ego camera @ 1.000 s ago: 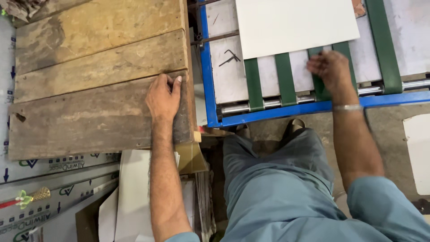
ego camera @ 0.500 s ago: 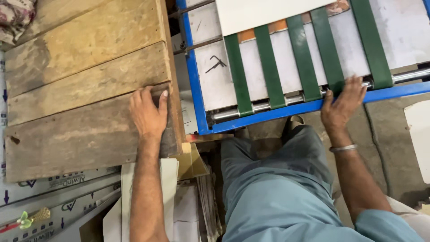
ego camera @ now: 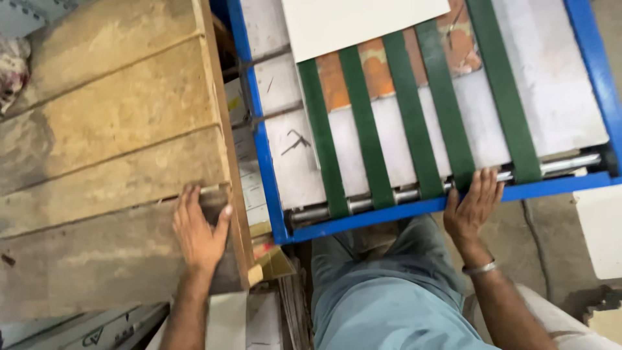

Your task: The person repeatedly picks up printed sheets from a wooden table and feeds them one by one into a blue conveyor machine. The sheets move along the conveyor belt and exit the frame. The person continues this process until the stack is depleted.

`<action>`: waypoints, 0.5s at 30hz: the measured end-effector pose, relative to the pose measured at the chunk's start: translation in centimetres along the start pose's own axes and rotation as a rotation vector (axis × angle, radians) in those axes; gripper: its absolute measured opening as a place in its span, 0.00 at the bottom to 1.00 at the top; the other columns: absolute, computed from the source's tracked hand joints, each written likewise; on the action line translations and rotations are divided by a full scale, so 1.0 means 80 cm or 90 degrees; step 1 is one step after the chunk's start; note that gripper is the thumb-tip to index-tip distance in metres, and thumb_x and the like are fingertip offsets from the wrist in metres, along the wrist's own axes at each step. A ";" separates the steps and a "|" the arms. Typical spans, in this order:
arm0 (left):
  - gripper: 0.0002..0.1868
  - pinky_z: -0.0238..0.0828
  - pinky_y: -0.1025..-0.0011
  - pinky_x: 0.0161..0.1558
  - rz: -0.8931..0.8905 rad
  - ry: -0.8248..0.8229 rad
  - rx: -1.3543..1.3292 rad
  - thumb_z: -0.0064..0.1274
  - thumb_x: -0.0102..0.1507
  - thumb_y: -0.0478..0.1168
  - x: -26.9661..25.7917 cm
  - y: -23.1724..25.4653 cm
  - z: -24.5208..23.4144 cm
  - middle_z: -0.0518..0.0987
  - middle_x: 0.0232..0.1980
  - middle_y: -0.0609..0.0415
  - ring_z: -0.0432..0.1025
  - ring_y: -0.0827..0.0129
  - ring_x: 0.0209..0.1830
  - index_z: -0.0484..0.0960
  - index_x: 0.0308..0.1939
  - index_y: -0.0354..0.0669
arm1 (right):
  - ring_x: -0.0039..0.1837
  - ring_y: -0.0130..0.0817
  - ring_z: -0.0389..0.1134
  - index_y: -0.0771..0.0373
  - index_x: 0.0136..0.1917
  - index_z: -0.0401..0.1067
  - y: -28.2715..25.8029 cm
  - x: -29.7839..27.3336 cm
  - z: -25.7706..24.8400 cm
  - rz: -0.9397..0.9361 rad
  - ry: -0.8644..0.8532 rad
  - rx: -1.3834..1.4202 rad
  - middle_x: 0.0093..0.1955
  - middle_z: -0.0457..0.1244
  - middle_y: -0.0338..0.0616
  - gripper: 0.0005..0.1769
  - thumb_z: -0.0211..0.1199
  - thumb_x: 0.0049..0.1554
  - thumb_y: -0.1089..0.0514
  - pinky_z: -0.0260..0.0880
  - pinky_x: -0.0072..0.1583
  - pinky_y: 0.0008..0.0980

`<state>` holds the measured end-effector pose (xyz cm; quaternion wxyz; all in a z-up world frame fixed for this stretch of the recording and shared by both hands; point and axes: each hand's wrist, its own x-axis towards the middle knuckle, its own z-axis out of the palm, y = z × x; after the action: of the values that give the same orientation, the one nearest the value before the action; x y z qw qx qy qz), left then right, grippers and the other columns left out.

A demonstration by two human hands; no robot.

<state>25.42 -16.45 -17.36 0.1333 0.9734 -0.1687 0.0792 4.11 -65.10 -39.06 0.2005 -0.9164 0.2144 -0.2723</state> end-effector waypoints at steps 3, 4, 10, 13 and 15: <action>0.45 0.50 0.42 0.73 -0.035 0.003 -0.002 0.52 0.65 0.63 0.001 0.007 -0.006 0.63 0.77 0.34 0.55 0.39 0.77 0.65 0.73 0.32 | 0.85 0.64 0.46 0.76 0.80 0.53 -0.006 0.003 -0.011 0.021 -0.056 0.002 0.82 0.49 0.69 0.37 0.57 0.65 0.54 0.39 0.83 0.62; 0.45 0.50 0.42 0.72 -0.057 -0.008 0.002 0.52 0.63 0.64 0.002 0.011 -0.009 0.63 0.77 0.34 0.55 0.39 0.77 0.65 0.72 0.33 | 0.85 0.64 0.45 0.76 0.79 0.52 -0.009 0.007 -0.014 0.024 -0.069 -0.001 0.82 0.49 0.69 0.38 0.57 0.64 0.53 0.38 0.82 0.63; 0.47 0.49 0.41 0.70 -0.118 -0.036 0.046 0.53 0.60 0.65 0.009 0.013 -0.006 0.60 0.78 0.36 0.52 0.40 0.79 0.64 0.72 0.36 | 0.85 0.63 0.43 0.77 0.79 0.49 -0.014 0.014 -0.036 0.022 -0.158 0.005 0.81 0.47 0.70 0.40 0.55 0.62 0.53 0.39 0.81 0.61; 0.49 0.46 0.39 0.71 -0.140 -0.037 0.072 0.52 0.59 0.66 0.015 0.012 -0.002 0.56 0.78 0.35 0.49 0.39 0.79 0.63 0.73 0.36 | 0.83 0.64 0.43 0.78 0.78 0.49 -0.012 0.037 -0.046 0.011 -0.191 0.039 0.80 0.47 0.71 0.40 0.55 0.60 0.53 0.40 0.80 0.60; 0.49 0.44 0.39 0.73 -0.159 -0.039 0.092 0.51 0.60 0.66 0.013 0.009 0.002 0.54 0.79 0.34 0.48 0.39 0.80 0.62 0.74 0.36 | 0.83 0.66 0.44 0.78 0.78 0.48 -0.006 0.051 -0.061 0.001 -0.221 0.055 0.80 0.46 0.72 0.41 0.56 0.60 0.54 0.42 0.79 0.60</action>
<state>26.17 -17.50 -17.11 0.0667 0.9958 -0.0444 0.0441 4.46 -67.94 -33.36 0.2742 -0.9399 0.1653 -0.1184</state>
